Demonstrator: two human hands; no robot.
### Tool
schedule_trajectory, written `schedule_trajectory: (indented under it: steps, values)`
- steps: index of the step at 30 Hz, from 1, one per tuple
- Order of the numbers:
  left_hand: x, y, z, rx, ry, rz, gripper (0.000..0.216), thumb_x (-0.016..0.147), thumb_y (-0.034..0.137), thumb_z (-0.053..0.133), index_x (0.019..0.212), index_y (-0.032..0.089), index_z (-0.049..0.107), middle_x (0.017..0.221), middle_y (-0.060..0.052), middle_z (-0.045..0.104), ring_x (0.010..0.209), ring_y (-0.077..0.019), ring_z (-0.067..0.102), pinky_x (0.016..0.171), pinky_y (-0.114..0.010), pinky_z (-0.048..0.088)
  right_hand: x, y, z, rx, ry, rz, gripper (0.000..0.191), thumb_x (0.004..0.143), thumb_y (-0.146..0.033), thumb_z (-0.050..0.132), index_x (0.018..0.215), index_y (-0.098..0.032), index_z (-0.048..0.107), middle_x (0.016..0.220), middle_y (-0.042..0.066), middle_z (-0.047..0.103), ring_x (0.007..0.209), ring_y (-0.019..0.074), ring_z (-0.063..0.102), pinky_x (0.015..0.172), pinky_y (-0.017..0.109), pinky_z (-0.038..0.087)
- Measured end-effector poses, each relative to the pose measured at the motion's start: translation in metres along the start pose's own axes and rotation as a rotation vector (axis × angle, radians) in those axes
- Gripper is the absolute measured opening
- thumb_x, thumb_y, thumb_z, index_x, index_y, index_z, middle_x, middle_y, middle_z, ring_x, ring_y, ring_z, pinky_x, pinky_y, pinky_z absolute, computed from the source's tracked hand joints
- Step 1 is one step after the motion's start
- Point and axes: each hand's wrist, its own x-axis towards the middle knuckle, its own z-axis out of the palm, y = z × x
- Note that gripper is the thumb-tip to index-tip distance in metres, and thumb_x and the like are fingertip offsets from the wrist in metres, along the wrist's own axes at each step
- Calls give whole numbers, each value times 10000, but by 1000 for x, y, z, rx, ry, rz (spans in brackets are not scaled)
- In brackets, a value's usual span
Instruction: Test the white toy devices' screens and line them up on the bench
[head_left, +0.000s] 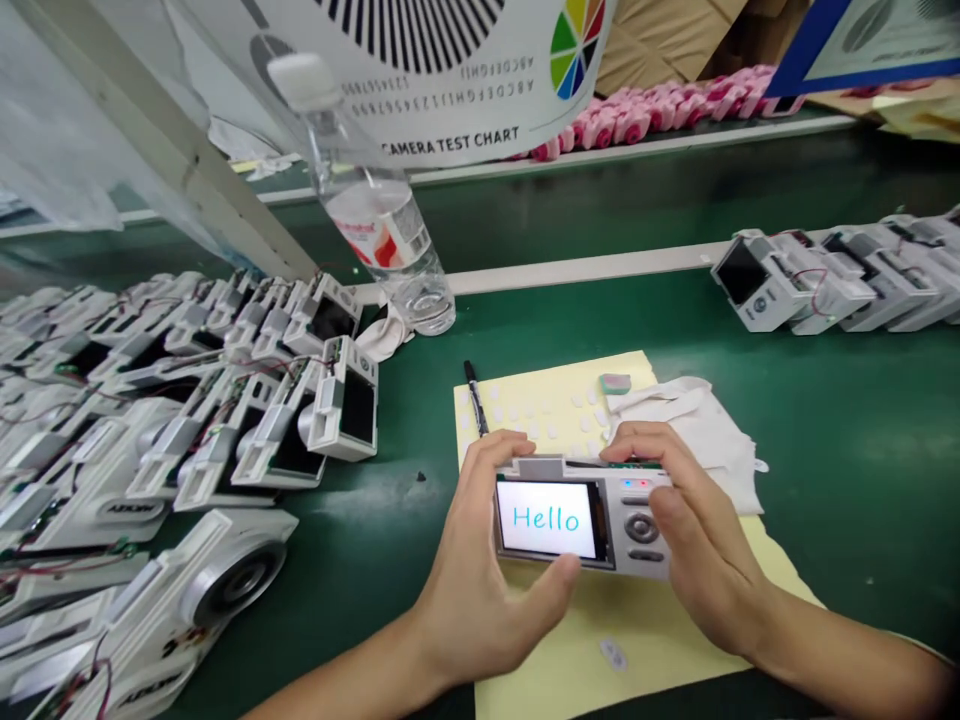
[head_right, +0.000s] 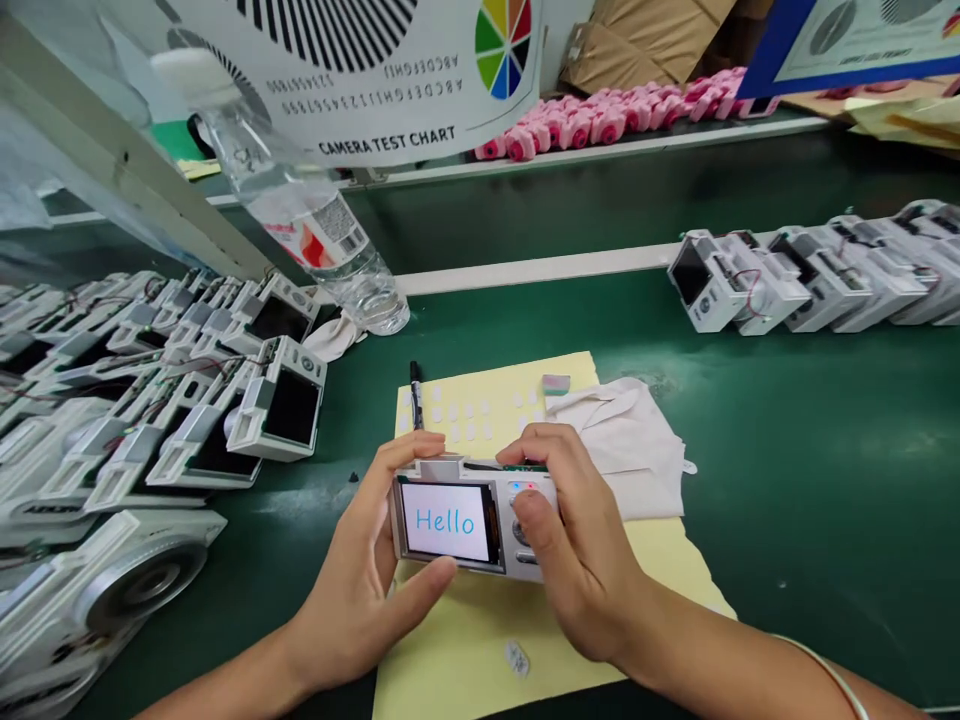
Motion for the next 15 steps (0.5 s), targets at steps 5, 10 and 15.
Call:
schedule_trajectory:
  steps: [5, 10, 15]
  values:
    - [2, 1, 4, 124, 87, -5, 487, 624, 305, 602, 1043, 177, 388, 1155, -131, 369, 1205, -301, 297, 930, -481, 355, -5, -5, 4, -99, -82, -120, 330, 902, -415, 265, 1098, -205, 425, 1107, 73, 412, 1079, 196, 394, 945, 304, 305]
    - [4, 2, 5, 140, 126, 10, 490, 597, 301, 611, 1018, 193, 383, 1131, -103, 379, 1208, -286, 282, 915, -444, 364, -7, -8, 5, -197, -90, -199, 410, 882, -470, 259, 1137, -197, 426, 1147, 85, 411, 1130, 230, 373, 1015, 349, 249]
    - [4, 4, 6, 162, 130, -11, 487, 570, 282, 587, 999, 203, 370, 1140, -99, 358, 1201, -285, 291, 906, -443, 377, -11, -8, 5, -205, -58, -144, 461, 848, -552, 273, 1139, -247, 460, 1185, 47, 404, 1154, 242, 344, 1049, 345, 220]
